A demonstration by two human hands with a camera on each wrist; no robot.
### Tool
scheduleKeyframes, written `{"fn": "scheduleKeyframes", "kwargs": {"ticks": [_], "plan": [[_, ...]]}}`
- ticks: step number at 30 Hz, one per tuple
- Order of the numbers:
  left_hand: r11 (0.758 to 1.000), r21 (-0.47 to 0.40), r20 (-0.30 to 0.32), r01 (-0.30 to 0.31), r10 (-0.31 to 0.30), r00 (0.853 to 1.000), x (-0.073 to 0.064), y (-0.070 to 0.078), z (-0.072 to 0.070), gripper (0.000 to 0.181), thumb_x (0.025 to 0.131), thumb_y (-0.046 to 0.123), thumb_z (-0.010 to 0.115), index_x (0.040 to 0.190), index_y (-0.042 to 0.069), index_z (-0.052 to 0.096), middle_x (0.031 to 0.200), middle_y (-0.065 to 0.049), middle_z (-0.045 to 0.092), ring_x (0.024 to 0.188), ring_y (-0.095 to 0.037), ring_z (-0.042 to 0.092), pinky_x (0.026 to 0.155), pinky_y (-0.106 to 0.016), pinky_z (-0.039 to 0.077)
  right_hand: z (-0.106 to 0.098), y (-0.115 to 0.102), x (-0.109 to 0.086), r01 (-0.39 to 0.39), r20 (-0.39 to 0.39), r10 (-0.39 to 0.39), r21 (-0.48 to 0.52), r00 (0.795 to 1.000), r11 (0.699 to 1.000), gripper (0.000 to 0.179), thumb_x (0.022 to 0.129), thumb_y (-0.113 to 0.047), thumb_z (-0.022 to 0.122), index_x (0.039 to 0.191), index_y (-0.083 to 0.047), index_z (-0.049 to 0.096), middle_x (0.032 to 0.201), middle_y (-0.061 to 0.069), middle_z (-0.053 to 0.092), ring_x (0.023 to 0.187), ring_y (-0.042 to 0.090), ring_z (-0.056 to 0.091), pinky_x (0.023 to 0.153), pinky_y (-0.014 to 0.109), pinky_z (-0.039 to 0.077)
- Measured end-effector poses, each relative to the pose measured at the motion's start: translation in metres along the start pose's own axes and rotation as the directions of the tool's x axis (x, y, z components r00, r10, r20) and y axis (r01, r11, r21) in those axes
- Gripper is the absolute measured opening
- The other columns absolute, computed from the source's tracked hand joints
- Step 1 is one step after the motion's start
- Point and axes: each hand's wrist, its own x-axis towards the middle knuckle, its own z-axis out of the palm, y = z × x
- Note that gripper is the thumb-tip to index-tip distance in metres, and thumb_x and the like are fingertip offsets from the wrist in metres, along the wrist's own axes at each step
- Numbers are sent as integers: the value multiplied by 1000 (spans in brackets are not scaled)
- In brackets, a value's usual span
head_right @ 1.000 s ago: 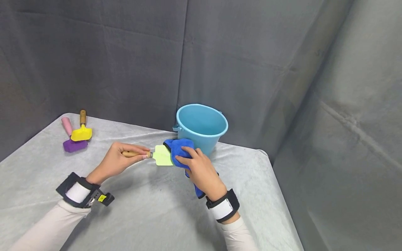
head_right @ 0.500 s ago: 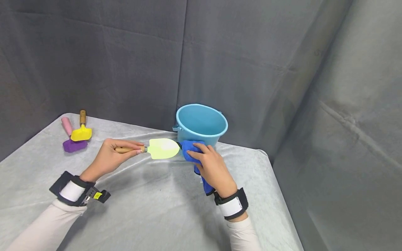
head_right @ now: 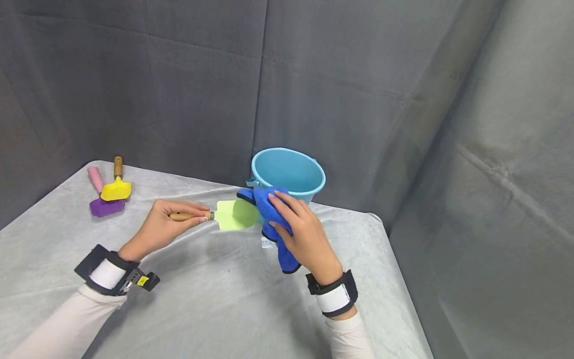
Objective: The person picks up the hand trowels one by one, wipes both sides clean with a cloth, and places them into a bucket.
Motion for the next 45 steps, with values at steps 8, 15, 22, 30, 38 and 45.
{"fn": "scheduleKeyframes", "kwargs": {"ticks": [8, 15, 22, 30, 38, 45], "plan": [[997, 7, 44, -78, 78, 996, 0, 4, 13, 16, 81, -10, 79, 94, -1, 81, 103, -18, 77, 99, -8, 74, 80, -27, 60, 18, -11, 6, 60, -79, -58, 20, 995, 998, 70, 90, -5, 76, 153, -7, 44, 148, 15, 52, 136, 32, 53, 111, 47, 45], [997, 23, 84, -79, 77, 993, -3, 4, 22, 17, 82, -7, 80, 96, 2, 82, 105, -15, 78, 104, -18, 74, 84, -27, 59, 35, -19, 5, 32, -92, -31, 7, 995, 999, 59, 95, -8, 71, 150, -15, 50, 145, 15, 51, 122, 32, 64, 99, 46, 55], [990, 29, 108, -138, 134, 985, -5, 3, 32, 13, 83, -4, 80, 95, 0, 81, 103, -18, 77, 103, -29, 74, 87, -25, 58, 46, -26, 2, -22, -66, 22, 8, 998, 1000, 40, 96, -13, 72, 136, -15, 66, 134, 13, 57, 112, 31, 69, 91, 44, 59], [981, 72, 130, -178, 168, 977, -8, 2, 38, 12, 84, -3, 80, 95, 1, 81, 103, -16, 77, 99, -29, 75, 85, -23, 58, 54, -33, 1, -80, 70, 86, -94, 994, 992, 37, 96, -26, 73, 131, -17, 68, 127, 10, 62, 97, 27, 73, 80, 42, 62], [985, 92, 131, -143, 131, 983, -10, 1, 36, 12, 85, -4, 79, 96, 1, 81, 103, -16, 77, 98, -30, 75, 83, -23, 59, 57, -37, -2, -94, 259, 110, -75, 960, 993, 64, 88, -39, 72, 146, -18, 55, 143, 11, 53, 121, 29, 62, 95, 46, 57], [990, 93, 129, -107, 95, 987, -9, 0, 34, 12, 85, -2, 80, 95, 2, 82, 103, -13, 78, 100, -24, 75, 83, -24, 59, 51, -35, -1, -97, 364, 92, -3, 927, 995, 81, 79, -29, 86, 150, -17, 49, 149, 12, 45, 130, 32, 54, 102, 50, 52]]}}
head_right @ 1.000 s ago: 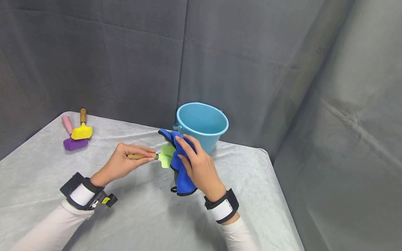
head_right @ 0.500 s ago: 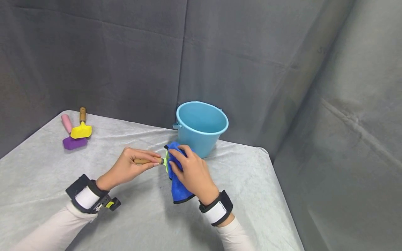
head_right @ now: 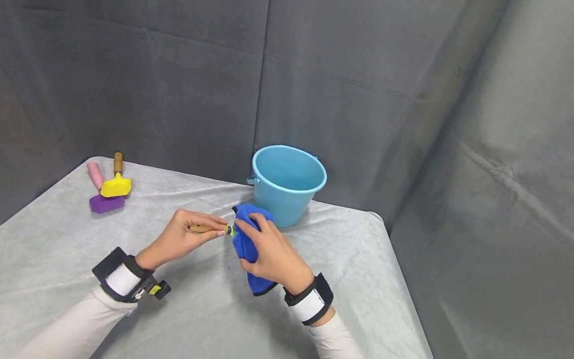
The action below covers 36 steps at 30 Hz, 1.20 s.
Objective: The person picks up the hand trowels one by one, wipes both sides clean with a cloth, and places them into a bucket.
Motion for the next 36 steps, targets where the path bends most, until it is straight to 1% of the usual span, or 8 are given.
{"fn": "scheduleKeyframes", "kwargs": {"ticks": [5, 11, 15, 18, 22, 26, 31, 36], "plan": [[1000, -24, 1, 8, -8, 1000, -1, -1, 0, 11, 85, -1, 79, 95, 1, 81, 103, -16, 77, 99, -26, 75, 82, -25, 59, 1, 3, 0, -9, 31, 10, -31, 999, 999, 82, 76, -24, 89, 149, -16, 52, 146, 13, 47, 129, 32, 55, 104, 48, 50], [1000, -22, 0, 22, -22, 1000, -1, -2, -4, 11, 86, 0, 79, 97, 2, 81, 104, -15, 77, 99, -25, 75, 83, -25, 59, -1, 3, 1, -59, 66, 63, -57, 996, 997, 80, 76, -26, 91, 147, -19, 55, 146, 13, 48, 130, 33, 55, 104, 49, 51], [999, -20, -11, 27, -28, 1000, -1, -1, -7, 12, 85, 1, 80, 97, 4, 82, 103, -12, 78, 98, -22, 76, 83, -25, 59, -2, 4, 1, -77, 70, 81, -65, 994, 995, 79, 76, -25, 91, 146, -19, 55, 146, 12, 49, 130, 33, 56, 104, 49, 51], [1000, -12, -22, 28, -28, 999, 0, -1, -10, 13, 85, 2, 81, 97, 5, 82, 101, -9, 79, 96, -19, 76, 83, -25, 59, -2, 8, 0, -68, 57, 71, -67, 996, 995, 78, 76, -22, 91, 145, -18, 56, 145, 13, 49, 127, 34, 57, 103, 50, 51], [999, -24, -34, 30, -31, 999, 0, 0, -14, 13, 84, -1, 81, 96, 4, 82, 100, -10, 79, 94, -14, 76, 81, -25, 60, -2, 12, 0, -60, 42, 63, -78, 997, 995, 77, 76, -20, 91, 145, -18, 56, 143, 13, 51, 125, 34, 58, 102, 50, 52], [998, -45, -41, 33, -35, 999, 0, 1, -17, 13, 83, -2, 81, 96, 3, 81, 101, -12, 79, 93, -13, 76, 80, -26, 60, -4, 14, -1, -71, 43, 75, -85, 996, 994, 76, 76, -19, 91, 144, -18, 57, 143, 12, 51, 124, 33, 59, 101, 50, 52], [994, -73, -47, 79, -83, 995, 1, 2, -21, 13, 83, -2, 81, 95, 3, 81, 100, -12, 78, 92, -11, 76, 79, -27, 60, -6, 16, -1, -81, 48, 85, -75, 995, 994, 76, 76, -18, 91, 144, -17, 57, 142, 12, 51, 125, 33, 59, 102, 49, 52], [992, -53, -69, 118, -121, 990, 2, 3, -24, 13, 83, -2, 82, 94, 3, 82, 99, -12, 79, 92, -9, 75, 77, -25, 60, -7, 20, -1, -91, 46, 94, -59, 994, 994, 76, 76, -18, 91, 144, -17, 57, 142, 13, 51, 125, 33, 59, 101, 49, 53]]}}
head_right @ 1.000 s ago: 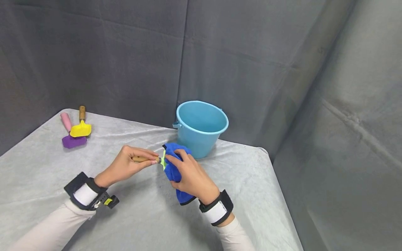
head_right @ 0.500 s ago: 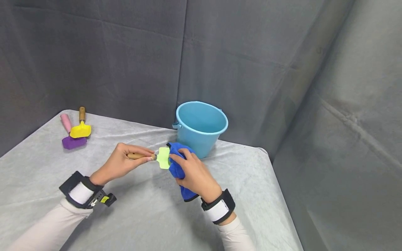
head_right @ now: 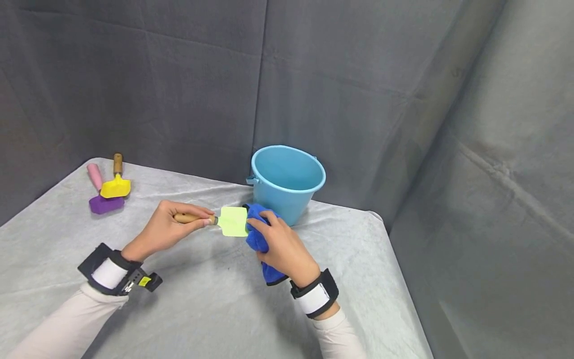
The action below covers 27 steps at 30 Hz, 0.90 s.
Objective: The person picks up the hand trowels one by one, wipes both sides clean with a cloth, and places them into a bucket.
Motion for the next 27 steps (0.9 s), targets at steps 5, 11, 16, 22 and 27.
{"fn": "scheduleKeyframes", "kwargs": {"ticks": [5, 11, 16, 22, 27], "plan": [[1000, -5, -9, -3, 3, 1000, 1, -2, -6, 12, 83, -1, 82, 95, 2, 81, 100, -14, 78, 91, -9, 75, 77, -25, 60, -2, 3, -1, -16, -3, 16, 6, 1000, 1000, 76, 76, -18, 91, 144, -16, 57, 140, 12, 52, 122, 30, 61, 99, 47, 54], [998, -53, -23, 27, -29, 999, 2, -6, -12, 14, 82, -4, 81, 95, -1, 81, 102, -18, 77, 92, -7, 75, 77, -26, 60, -5, 8, -2, -30, -1, 30, -1, 1000, 1000, 77, 75, -18, 91, 145, -15, 57, 137, 12, 55, 116, 27, 63, 95, 44, 55], [998, -55, -45, 37, -39, 998, 2, -5, -15, 15, 82, -4, 81, 96, -1, 80, 103, -19, 77, 94, -7, 75, 78, -25, 60, -5, 13, -3, -39, -1, 39, -13, 999, 999, 76, 75, -18, 91, 144, -16, 58, 135, 11, 57, 113, 26, 64, 92, 44, 56], [996, -54, -58, 67, -70, 996, 2, -3, -15, 15, 81, -3, 82, 96, 0, 81, 102, -17, 77, 96, -8, 75, 79, -26, 60, -9, 18, -5, -51, -16, 51, -2, 999, 999, 73, 76, -16, 89, 142, -16, 60, 133, 10, 58, 111, 26, 65, 90, 44, 57], [994, -78, -45, 80, -83, 996, 3, -4, -15, 16, 80, -4, 83, 96, -2, 80, 103, -20, 77, 95, -7, 75, 78, -27, 60, -18, 23, -8, -67, -88, 67, -2, 994, 998, 72, 76, -15, 89, 141, -16, 60, 131, 10, 59, 111, 29, 66, 91, 48, 58]]}}
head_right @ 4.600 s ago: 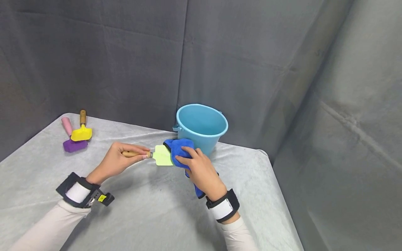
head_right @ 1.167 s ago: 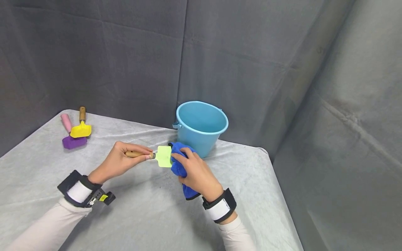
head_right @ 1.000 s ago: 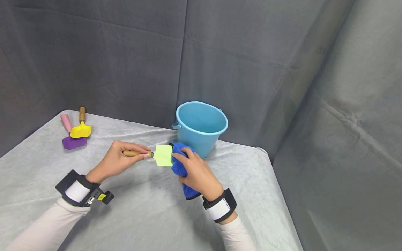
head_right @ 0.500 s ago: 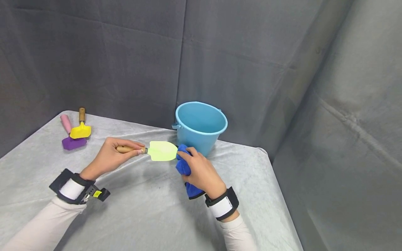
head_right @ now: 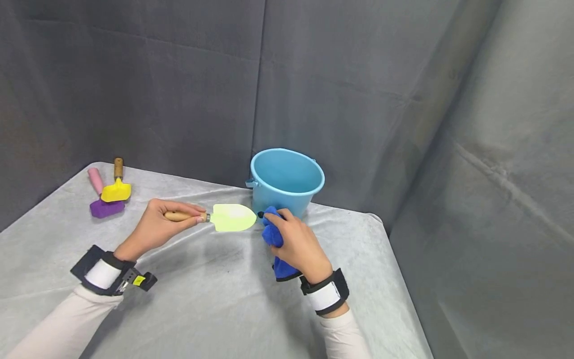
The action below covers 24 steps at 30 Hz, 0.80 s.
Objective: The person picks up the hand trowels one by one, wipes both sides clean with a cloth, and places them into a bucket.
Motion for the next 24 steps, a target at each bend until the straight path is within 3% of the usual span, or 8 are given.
{"fn": "scheduleKeyframes", "kwargs": {"ticks": [4, 7, 14, 19, 22, 24], "plan": [[1000, -23, 19, 15, -14, 1000, -1, -4, 4, 14, 80, -4, 83, 93, -4, 80, 102, -22, 76, 93, -8, 75, 77, -29, 61, -6, 2, -2, 7, -114, -6, 10, 993, 1000, 75, 75, -12, 89, 144, -16, 58, 134, 13, 58, 115, 34, 66, 93, 53, 56], [999, -23, 23, 27, -26, 999, -1, -5, 5, 13, 79, -4, 84, 92, -3, 80, 101, -22, 76, 90, -9, 75, 75, -29, 61, -10, 1, -2, 44, -215, -35, 38, 976, 998, 79, 78, -9, 87, 148, -16, 52, 140, 15, 54, 120, 37, 63, 95, 56, 55], [998, -49, 53, 44, -41, 998, -1, -5, 8, 14, 79, -5, 83, 92, -4, 79, 102, -23, 76, 88, -11, 76, 75, -29, 61, -14, -13, 0, 201, -434, -121, 143, 893, 969, 82, 82, -10, 85, 153, -17, 46, 146, 17, 48, 130, 37, 56, 102, 56, 50], [997, -49, 79, 52, -48, 996, -2, -7, 14, 17, 77, -2, 86, 93, -2, 80, 102, -19, 77, 88, -12, 76, 76, -29, 61, -8, -20, 3, 284, -505, -173, 151, 845, 947, 80, 81, -9, 85, 151, -12, 47, 146, 19, 46, 134, 36, 52, 106, 54, 48], [998, -38, 95, 46, -43, 995, -3, -9, 17, 19, 76, -1, 87, 94, 1, 80, 101, -17, 77, 89, -13, 77, 77, -30, 61, -3, -23, 4, 300, -505, -186, 153, 843, 942, 80, 80, -9, 86, 150, -10, 48, 145, 20, 46, 133, 37, 52, 106, 54, 48], [999, -30, 99, 32, -29, 995, -3, -10, 20, 20, 76, -1, 87, 94, 2, 80, 101, -16, 78, 89, -13, 76, 77, -29, 61, 2, -25, 4, 305, -485, -194, 160, 853, 939, 82, 80, -10, 87, 151, -10, 47, 146, 20, 46, 133, 37, 52, 106, 54, 48]]}}
